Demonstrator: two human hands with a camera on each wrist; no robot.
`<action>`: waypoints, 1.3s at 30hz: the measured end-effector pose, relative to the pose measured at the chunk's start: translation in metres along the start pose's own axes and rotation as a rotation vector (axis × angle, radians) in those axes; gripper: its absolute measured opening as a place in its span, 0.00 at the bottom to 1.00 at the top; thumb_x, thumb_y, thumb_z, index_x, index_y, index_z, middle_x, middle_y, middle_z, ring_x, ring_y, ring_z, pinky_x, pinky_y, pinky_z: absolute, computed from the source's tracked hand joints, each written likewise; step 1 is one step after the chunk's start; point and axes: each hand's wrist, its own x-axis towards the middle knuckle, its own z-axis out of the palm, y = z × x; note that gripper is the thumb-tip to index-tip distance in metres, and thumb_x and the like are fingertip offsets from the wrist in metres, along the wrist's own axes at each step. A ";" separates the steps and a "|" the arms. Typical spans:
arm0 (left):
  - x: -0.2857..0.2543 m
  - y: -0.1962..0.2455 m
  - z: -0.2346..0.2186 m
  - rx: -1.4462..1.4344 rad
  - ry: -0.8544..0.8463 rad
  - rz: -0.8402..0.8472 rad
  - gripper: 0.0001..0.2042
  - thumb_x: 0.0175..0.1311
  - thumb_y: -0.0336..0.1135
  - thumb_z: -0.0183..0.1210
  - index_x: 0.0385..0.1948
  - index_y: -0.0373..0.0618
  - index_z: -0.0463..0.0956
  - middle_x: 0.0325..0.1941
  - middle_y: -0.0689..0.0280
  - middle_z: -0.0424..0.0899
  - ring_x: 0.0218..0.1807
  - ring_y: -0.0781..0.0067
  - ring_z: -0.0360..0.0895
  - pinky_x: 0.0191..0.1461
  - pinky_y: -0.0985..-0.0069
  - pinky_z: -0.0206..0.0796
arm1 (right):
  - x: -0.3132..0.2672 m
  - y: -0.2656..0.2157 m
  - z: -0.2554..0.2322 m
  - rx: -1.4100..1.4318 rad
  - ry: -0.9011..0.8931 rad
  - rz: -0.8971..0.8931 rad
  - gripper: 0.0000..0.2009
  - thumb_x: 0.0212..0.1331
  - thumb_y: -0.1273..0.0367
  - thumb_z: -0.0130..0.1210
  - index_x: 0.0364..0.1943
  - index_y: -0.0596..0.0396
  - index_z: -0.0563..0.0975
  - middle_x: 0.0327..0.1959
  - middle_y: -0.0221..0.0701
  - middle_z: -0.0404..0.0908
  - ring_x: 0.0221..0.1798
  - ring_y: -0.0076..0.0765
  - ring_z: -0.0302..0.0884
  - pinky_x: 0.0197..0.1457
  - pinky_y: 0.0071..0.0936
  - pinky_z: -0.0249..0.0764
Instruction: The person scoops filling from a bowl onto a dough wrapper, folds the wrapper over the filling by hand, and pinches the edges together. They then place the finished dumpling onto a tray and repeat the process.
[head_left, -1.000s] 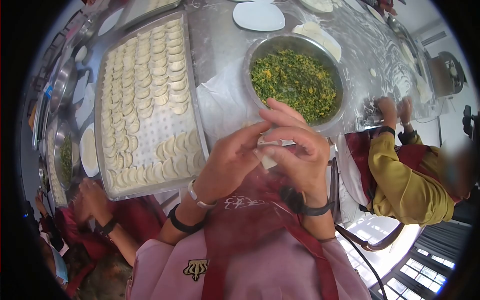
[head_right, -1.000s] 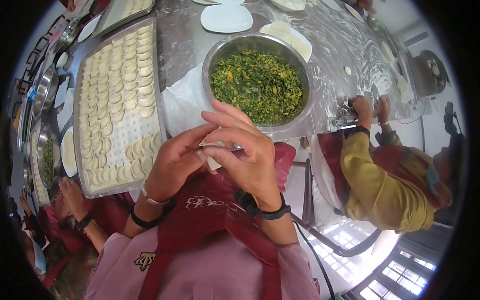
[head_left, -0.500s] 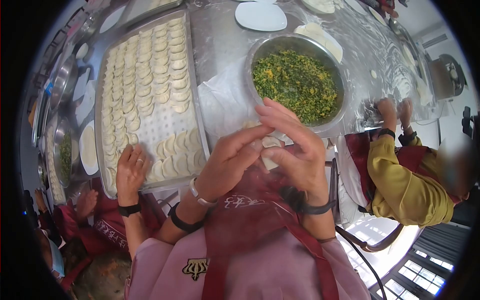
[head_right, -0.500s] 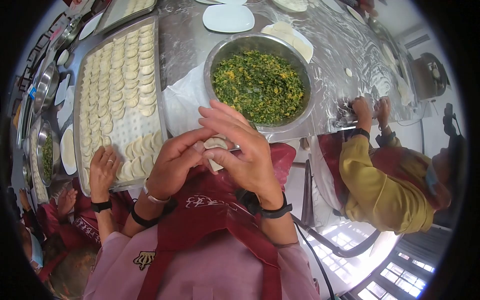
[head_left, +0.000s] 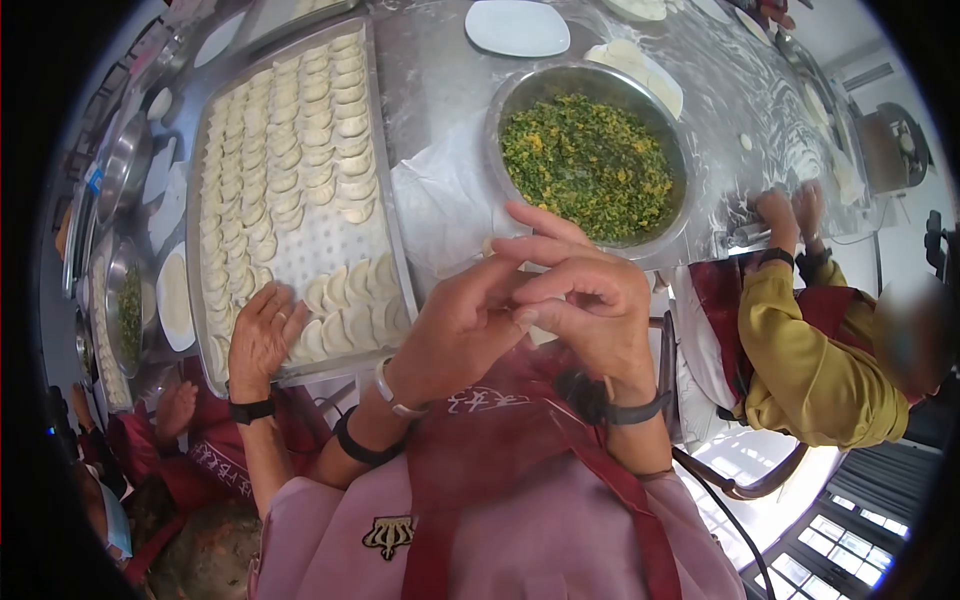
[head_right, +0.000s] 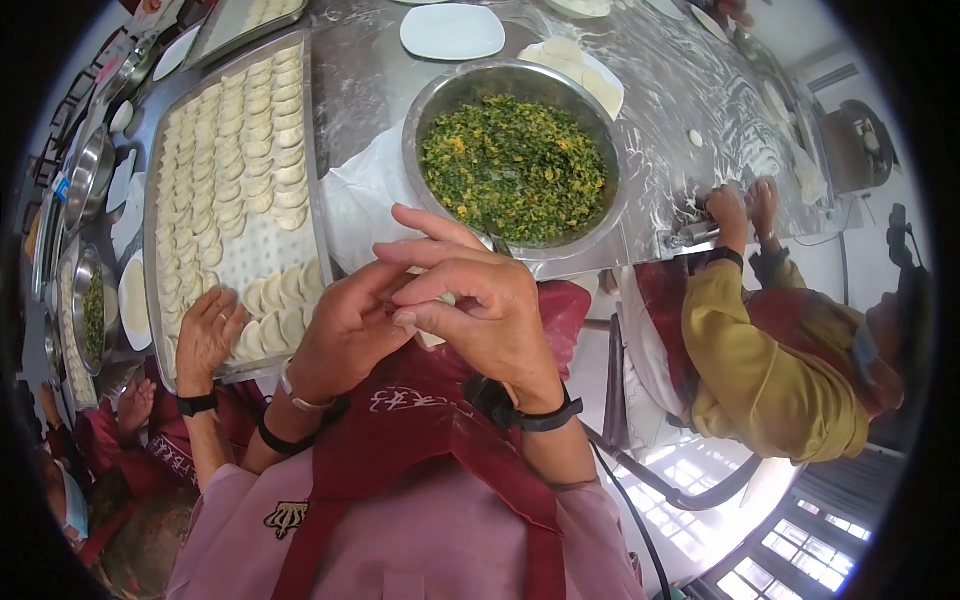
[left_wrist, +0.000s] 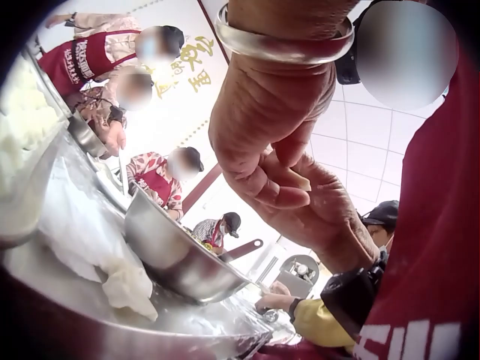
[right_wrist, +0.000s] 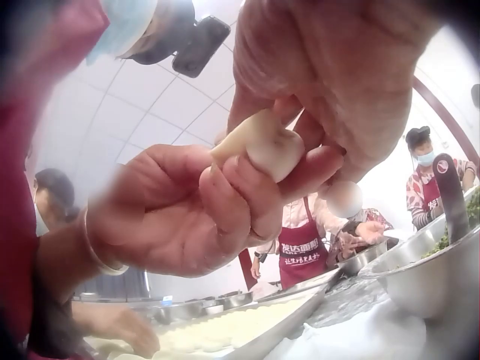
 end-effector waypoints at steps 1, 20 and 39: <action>0.000 0.002 0.001 -0.050 0.010 -0.034 0.21 0.68 0.22 0.54 0.63 0.35 0.66 0.54 0.61 0.79 0.52 0.77 0.78 0.50 0.77 0.74 | -0.001 0.000 0.000 0.016 0.007 0.005 0.09 0.43 0.76 0.69 0.32 0.57 0.85 0.50 0.39 0.86 0.70 0.49 0.69 0.65 0.41 0.70; -0.002 -0.012 0.011 -0.313 0.171 0.001 0.20 0.68 0.22 0.57 0.60 0.32 0.67 0.59 0.59 0.77 0.61 0.75 0.73 0.62 0.75 0.69 | 0.002 0.004 0.019 -0.224 0.187 -0.124 0.14 0.53 0.67 0.67 0.44 0.56 0.86 0.51 0.36 0.86 0.72 0.55 0.65 0.75 0.52 0.55; -0.001 -0.003 0.019 -0.927 0.201 -0.091 0.24 0.76 0.31 0.45 0.70 0.31 0.56 0.68 0.54 0.69 0.67 0.60 0.70 0.72 0.61 0.62 | 0.004 0.014 0.010 -0.578 0.077 -0.225 0.23 0.59 0.62 0.60 0.58 0.59 0.78 0.65 0.42 0.75 0.76 0.56 0.58 0.73 0.49 0.58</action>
